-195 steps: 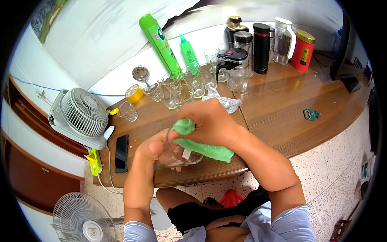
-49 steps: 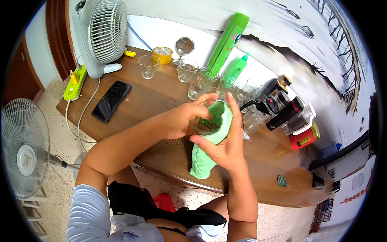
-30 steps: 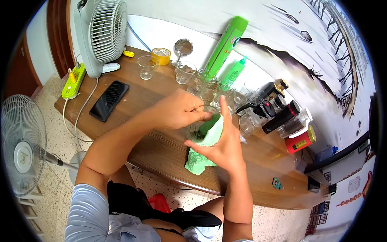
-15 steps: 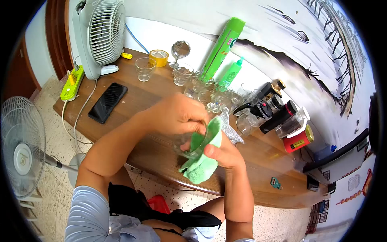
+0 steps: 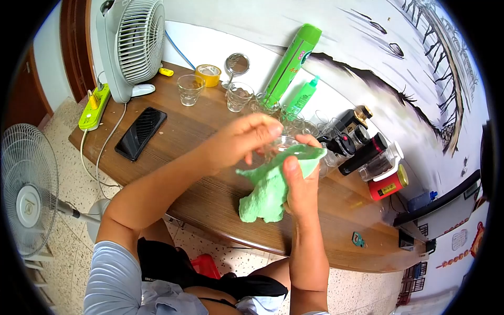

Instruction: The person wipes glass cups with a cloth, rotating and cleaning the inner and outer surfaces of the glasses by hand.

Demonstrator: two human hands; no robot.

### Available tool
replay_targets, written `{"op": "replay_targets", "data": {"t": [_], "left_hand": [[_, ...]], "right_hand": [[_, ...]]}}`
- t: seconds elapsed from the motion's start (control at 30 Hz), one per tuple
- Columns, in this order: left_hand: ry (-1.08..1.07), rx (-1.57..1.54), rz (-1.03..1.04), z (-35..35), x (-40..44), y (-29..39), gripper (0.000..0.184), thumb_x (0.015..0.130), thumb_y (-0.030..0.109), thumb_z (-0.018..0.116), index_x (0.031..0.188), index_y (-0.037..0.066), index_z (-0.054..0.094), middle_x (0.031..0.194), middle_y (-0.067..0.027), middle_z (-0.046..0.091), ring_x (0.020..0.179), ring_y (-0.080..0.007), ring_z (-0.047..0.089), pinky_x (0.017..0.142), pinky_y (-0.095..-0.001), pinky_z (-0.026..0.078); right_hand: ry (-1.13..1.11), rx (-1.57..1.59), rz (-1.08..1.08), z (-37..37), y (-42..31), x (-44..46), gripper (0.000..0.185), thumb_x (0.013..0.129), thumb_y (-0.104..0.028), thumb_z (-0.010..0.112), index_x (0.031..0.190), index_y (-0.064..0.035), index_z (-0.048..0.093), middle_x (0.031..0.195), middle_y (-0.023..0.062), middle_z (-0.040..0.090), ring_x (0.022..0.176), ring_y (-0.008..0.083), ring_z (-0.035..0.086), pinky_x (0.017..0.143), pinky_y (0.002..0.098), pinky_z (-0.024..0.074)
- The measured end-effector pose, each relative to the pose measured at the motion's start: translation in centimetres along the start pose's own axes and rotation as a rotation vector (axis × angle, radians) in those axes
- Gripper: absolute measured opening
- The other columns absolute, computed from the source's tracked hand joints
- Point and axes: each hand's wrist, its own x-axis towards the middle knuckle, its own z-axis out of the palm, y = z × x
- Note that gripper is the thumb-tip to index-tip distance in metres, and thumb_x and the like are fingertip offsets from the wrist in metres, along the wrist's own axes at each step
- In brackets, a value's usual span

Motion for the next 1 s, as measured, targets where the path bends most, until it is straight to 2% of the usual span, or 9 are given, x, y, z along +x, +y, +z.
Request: {"op": "replay_targets", "data": {"t": [0.03,0.17,0.2,0.23,0.47,0.6,0.63,0.77,1.0], "left_hand": [[-0.118,0.075,-0.066,0.4,-0.6,0.3,0.055,0.113,0.041,0.056,0.153,0.005,0.047,0.125,-0.012,0.065,0.11,-0.0157,0.063,0.084,-0.0288,0.057],[-0.106,0.02,0.064,3.5,-1.4,-2.6,0.074,0.115,0.052,0.039,0.168,0.01,0.009,0.16,-0.0181,0.041,0.145,-0.025,0.044,0.122,-0.0407,0.035],[-0.106,-0.012,0.025,3.6,-1.5,-2.2,0.072,0.115,0.052,0.038,0.168,0.011,0.01,0.16,-0.0181,0.041,0.146,-0.0251,0.044,0.121,-0.0407,0.036],[-0.106,-0.045,-0.014,3.6,-1.5,-1.9,0.071,0.116,0.051,0.037,0.168,0.011,0.012,0.16,-0.0181,0.04,0.146,-0.0251,0.044,0.121,-0.0407,0.038],[-0.24,-0.46,-0.066,3.5,-1.7,-1.3,0.086,0.112,0.061,0.039,0.168,0.002,0.01,0.164,-0.0236,0.033,0.153,-0.0296,0.036,0.123,-0.0414,0.035],[-0.302,-0.508,-0.002,3.7,-1.2,-1.9,0.082,0.112,0.058,0.035,0.17,0.008,0.006,0.164,-0.0138,0.038,0.152,-0.026,0.041,0.125,-0.0444,0.039],[-0.305,-0.531,0.006,3.9,-1.0,-2.4,0.082,0.112,0.057,0.035,0.171,0.008,0.005,0.165,-0.013,0.038,0.152,-0.0258,0.041,0.125,-0.0444,0.038],[-0.28,-0.5,0.041,3.5,-0.6,-3.0,0.081,0.113,0.056,0.032,0.171,0.007,0.004,0.166,-0.0105,0.037,0.154,-0.0254,0.039,0.128,-0.045,0.035],[-0.183,-0.605,-0.059,3.6,-0.8,-3.3,0.078,0.113,0.058,0.031,0.169,0.006,0.015,0.163,-0.0157,0.039,0.152,-0.0269,0.042,0.125,-0.0446,0.039]], "right_hand": [[0.038,-0.07,-0.042,-0.1,0.1,0.0,0.064,0.099,-0.033,0.08,0.143,-0.0077,0.041,0.12,0.0119,0.067,0.107,0.018,0.065,0.092,0.0329,0.0542],[0.135,-0.259,-0.17,0.0,0.8,-0.4,0.046,0.106,-0.035,0.07,0.132,-0.0086,0.044,0.118,0.0089,0.064,0.103,0.0158,0.061,0.093,0.0319,0.0504],[0.147,-0.282,-0.193,0.3,1.0,-0.5,0.044,0.108,-0.036,0.068,0.132,-0.0086,0.044,0.117,0.0083,0.063,0.102,0.0154,0.06,0.092,0.0317,0.0494],[0.206,-0.434,-0.273,1.3,0.9,-0.7,0.042,0.114,-0.05,0.047,0.124,-0.0089,0.05,0.106,0.0026,0.057,0.099,0.0105,0.05,0.089,0.0277,0.0432],[0.354,-0.596,-0.37,0.5,0.7,-0.8,0.065,0.114,-0.061,0.032,0.11,-0.003,0.062,0.101,0.0075,0.065,0.093,0.0142,0.06,0.085,0.0303,0.0487],[0.279,-0.09,-0.184,1.4,-0.1,-0.6,0.088,0.105,-0.075,0.041,0.151,-0.0008,0.046,0.113,0.014,0.069,0.107,0.0199,0.067,0.092,0.0359,0.0569],[0.208,0.011,-0.184,0.8,0.1,-0.4,0.101,0.099,-0.075,0.057,0.163,-0.0034,0.028,0.121,0.0158,0.068,0.109,0.0225,0.067,0.097,0.0382,0.0569],[0.074,-0.083,-0.23,0.5,0.4,-0.4,0.108,0.089,-0.047,0.087,0.164,-0.004,0.022,0.135,0.0141,0.062,0.121,0.0227,0.063,0.106,0.0382,0.0507],[0.168,-0.423,-0.294,0.2,1.1,-0.6,0.085,0.097,-0.041,0.08,0.157,-0.0003,0.036,0.137,0.0176,0.062,0.113,0.0228,0.066,0.099,0.0372,0.0536]]}}
